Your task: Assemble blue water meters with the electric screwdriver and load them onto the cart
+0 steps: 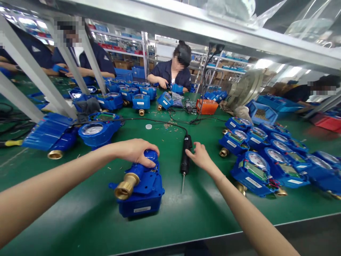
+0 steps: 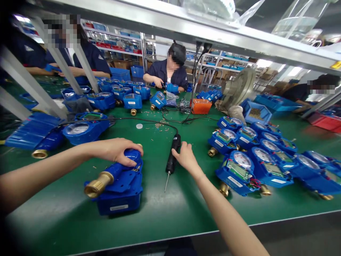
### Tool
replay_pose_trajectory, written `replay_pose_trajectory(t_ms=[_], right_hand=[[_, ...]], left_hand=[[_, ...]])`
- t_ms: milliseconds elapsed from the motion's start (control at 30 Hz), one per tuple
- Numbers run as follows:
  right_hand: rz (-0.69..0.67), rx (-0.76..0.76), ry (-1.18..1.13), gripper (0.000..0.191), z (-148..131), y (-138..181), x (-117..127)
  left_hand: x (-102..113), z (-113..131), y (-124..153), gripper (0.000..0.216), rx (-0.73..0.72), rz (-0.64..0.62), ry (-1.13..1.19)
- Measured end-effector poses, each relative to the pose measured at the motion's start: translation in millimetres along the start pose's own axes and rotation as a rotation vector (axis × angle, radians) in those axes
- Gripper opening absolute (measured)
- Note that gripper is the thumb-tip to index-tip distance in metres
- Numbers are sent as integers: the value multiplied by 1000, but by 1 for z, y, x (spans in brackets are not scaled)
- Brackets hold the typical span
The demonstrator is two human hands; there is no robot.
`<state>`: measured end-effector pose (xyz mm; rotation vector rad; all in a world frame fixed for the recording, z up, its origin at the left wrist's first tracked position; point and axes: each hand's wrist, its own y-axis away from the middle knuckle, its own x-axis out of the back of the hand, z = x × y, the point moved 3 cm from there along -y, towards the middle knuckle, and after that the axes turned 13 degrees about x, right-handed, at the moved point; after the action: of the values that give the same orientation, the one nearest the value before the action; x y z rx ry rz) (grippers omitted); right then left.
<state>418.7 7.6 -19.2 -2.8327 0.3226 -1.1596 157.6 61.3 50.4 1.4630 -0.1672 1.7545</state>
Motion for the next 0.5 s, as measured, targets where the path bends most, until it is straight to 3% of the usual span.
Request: replay_pose_trajectory(t_ms=[100, 233, 400, 500], right_hand=[[-26, -66, -42, 52, 3, -25, -25], [-65, -150, -231, 42, -1, -37, -40], [-125, -116, -736, 15, -19, -37, -20], [-94, -25, -1007, 11, -40, -39, 1]], left_hand=[[-3, -7, -1, 50, -19, 12, -18], [-5, -15, 3, 58, -49, 13, 78], [-22, -24, 8, 56, 30, 40, 221], [-38, -31, 6, 52, 66, 149, 262]])
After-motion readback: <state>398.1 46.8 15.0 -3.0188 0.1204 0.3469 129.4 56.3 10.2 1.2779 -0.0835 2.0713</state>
